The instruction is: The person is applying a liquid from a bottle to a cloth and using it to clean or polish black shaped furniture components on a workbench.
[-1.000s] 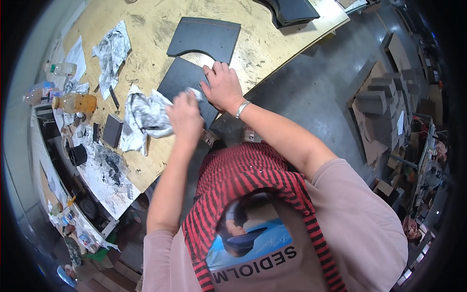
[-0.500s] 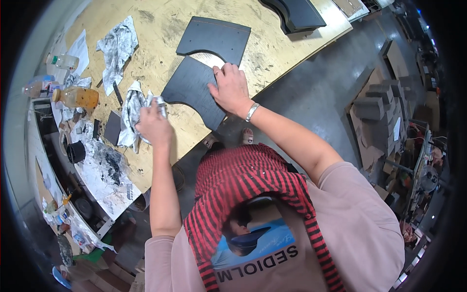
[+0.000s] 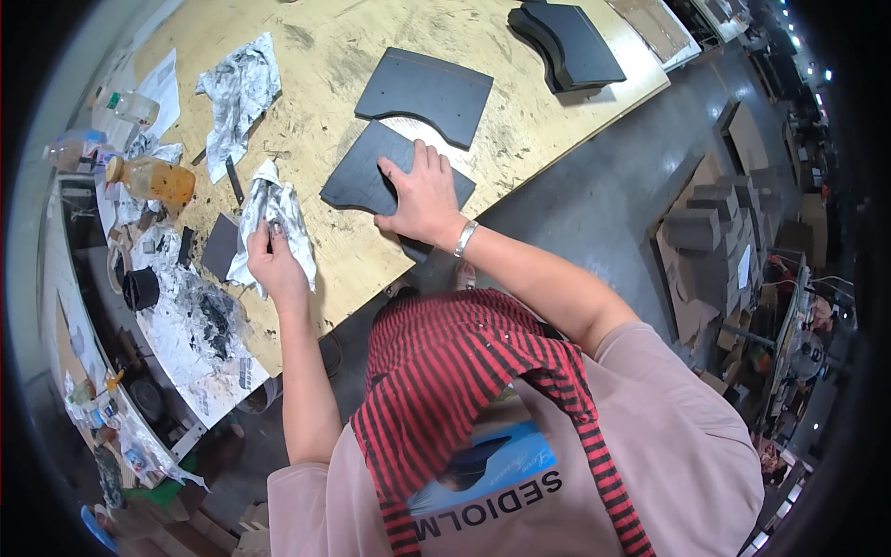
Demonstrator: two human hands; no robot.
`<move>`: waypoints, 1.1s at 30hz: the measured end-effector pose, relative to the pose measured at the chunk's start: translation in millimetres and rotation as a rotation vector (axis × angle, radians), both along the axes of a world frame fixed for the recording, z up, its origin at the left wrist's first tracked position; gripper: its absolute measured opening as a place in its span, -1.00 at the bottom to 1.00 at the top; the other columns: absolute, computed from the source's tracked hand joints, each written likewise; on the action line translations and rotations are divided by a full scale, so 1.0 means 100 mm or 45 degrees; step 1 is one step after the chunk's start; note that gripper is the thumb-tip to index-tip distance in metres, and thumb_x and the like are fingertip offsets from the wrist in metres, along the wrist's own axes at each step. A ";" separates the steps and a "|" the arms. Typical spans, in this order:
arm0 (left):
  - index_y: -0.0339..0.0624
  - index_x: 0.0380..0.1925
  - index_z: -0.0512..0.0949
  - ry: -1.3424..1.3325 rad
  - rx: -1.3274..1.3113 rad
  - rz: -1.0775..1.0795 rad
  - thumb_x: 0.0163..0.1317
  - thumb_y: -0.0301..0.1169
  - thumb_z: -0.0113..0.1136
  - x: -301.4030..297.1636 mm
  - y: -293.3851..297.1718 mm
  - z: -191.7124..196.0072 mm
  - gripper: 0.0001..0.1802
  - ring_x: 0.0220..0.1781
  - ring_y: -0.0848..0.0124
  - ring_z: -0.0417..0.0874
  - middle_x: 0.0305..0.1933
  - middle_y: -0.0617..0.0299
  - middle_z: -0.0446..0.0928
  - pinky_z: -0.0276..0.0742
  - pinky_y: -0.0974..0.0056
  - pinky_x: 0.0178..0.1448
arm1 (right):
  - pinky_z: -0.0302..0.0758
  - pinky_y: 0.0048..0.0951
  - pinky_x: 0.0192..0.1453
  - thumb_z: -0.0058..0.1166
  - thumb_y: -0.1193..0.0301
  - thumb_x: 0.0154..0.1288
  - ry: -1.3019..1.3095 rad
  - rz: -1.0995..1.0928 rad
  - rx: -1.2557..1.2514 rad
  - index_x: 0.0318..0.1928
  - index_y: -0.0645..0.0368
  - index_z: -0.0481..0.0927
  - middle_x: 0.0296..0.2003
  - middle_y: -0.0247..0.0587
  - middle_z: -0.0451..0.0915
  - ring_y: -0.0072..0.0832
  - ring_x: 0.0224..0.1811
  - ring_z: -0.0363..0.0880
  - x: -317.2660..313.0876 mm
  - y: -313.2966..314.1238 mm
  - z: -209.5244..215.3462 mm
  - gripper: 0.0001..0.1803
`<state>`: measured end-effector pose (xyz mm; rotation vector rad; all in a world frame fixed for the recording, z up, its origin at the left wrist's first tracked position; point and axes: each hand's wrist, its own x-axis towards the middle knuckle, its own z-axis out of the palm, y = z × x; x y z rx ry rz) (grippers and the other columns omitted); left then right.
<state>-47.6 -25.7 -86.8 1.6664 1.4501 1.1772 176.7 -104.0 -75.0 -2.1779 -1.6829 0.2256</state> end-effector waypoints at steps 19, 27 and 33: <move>-0.24 -0.06 0.63 0.094 0.336 -0.482 0.27 -0.52 0.17 0.81 -0.58 0.95 -0.76 -0.30 0.35 0.49 -0.32 0.20 0.48 0.42 0.28 -0.22 | 0.34 0.09 0.35 -0.14 -0.04 0.33 3.291 0.124 0.225 0.29 0.21 0.36 0.22 0.03 0.46 0.06 0.19 0.47 0.52 -0.38 0.62 -0.30; -0.23 -0.19 0.67 0.297 0.428 -0.665 0.07 -0.67 0.14 1.37 -0.47 0.88 -0.71 -0.36 0.19 0.49 -0.37 0.10 0.45 0.40 0.17 -0.24 | 0.60 -0.38 -0.05 -0.15 0.07 0.46 3.279 -0.365 0.203 -0.08 0.06 0.58 -0.27 -0.31 0.68 -0.45 -0.24 0.65 0.23 -0.67 0.39 -0.62; -0.22 -0.25 0.64 0.369 0.570 -0.910 0.04 -0.64 0.12 1.38 -1.18 0.95 -0.74 -0.35 0.14 0.51 -0.39 0.10 0.44 0.37 0.08 -0.26 | 0.57 -0.41 -0.15 -0.19 0.10 0.48 3.353 -0.151 0.067 -0.28 0.03 0.56 -0.39 -0.34 0.61 -0.47 -0.35 0.59 0.37 -0.83 0.02 -0.65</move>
